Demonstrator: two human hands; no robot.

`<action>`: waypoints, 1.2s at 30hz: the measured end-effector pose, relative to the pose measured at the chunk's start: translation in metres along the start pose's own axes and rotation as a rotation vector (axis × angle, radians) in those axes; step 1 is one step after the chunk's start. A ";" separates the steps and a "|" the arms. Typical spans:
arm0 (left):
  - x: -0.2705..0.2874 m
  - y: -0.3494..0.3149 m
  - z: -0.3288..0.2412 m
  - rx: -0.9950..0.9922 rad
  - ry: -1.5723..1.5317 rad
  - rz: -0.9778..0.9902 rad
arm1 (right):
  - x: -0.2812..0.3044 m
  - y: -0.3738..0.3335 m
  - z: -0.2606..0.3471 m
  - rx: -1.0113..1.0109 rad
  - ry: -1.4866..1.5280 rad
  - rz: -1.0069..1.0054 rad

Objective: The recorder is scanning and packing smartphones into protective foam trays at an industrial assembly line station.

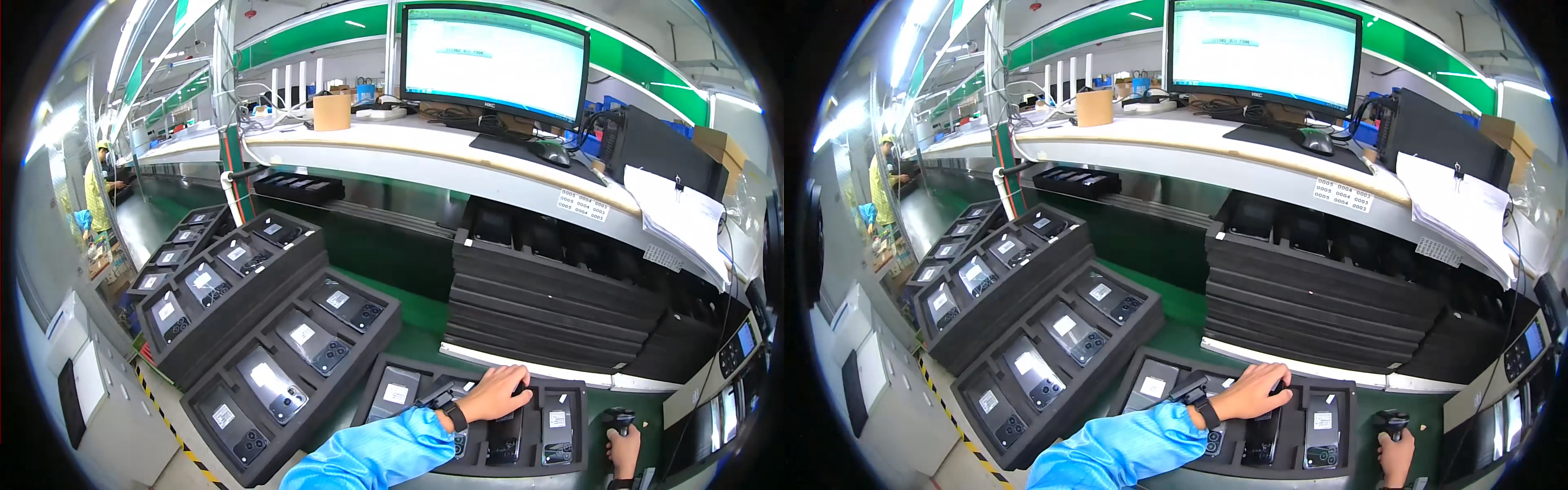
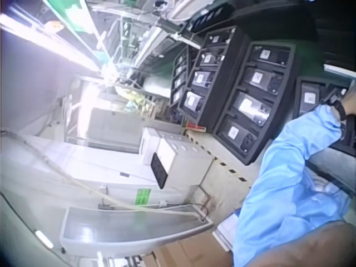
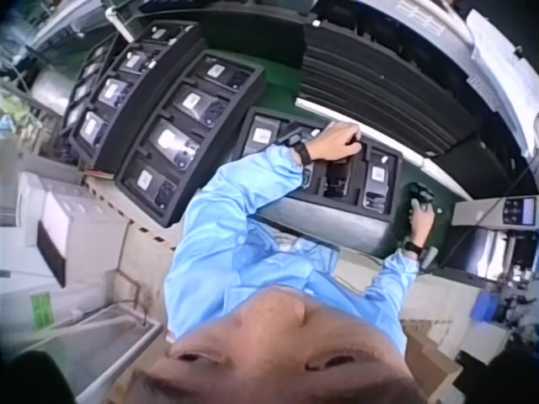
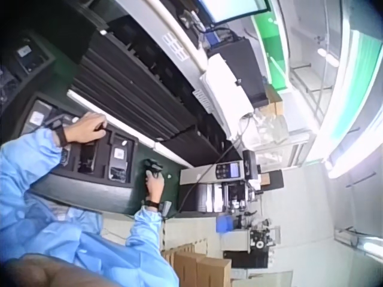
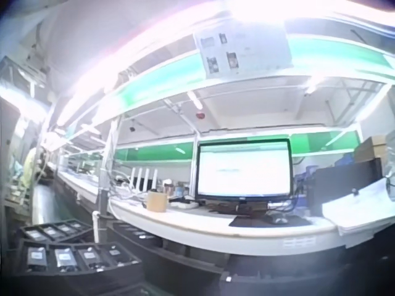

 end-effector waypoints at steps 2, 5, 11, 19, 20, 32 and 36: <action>0.001 0.000 -0.001 -0.003 0.009 0.002 | 0.001 -0.001 -0.001 -0.001 0.006 0.007; 0.003 0.001 -0.004 -0.029 0.009 -0.008 | 0.001 0.002 -0.001 0.040 -0.018 -0.023; 0.001 -0.001 0.002 0.017 0.008 0.009 | -0.001 0.001 -0.001 0.020 -0.039 -0.016; 0.004 0.000 -0.005 -0.020 0.004 -0.013 | 0.001 0.002 -0.001 0.033 -0.047 -0.035; 0.003 0.000 -0.003 -0.025 0.007 -0.016 | 0.000 0.005 -0.003 0.036 -0.046 -0.037; 0.003 -0.001 -0.003 -0.011 0.001 0.003 | 0.001 0.002 -0.001 0.037 -0.024 -0.044; 0.002 -0.001 0.000 -0.013 0.005 0.001 | 0.001 0.000 0.002 0.017 -0.052 -0.027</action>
Point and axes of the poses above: each hand's wrist, its own y-axis towards the middle knuckle, its own x-axis out of the back of the hand, z = x × y, the point moved 6 cm from there along y, towards the middle knuckle, and after that the axes turned 11 degrees about -y, right-handed, at the moved point
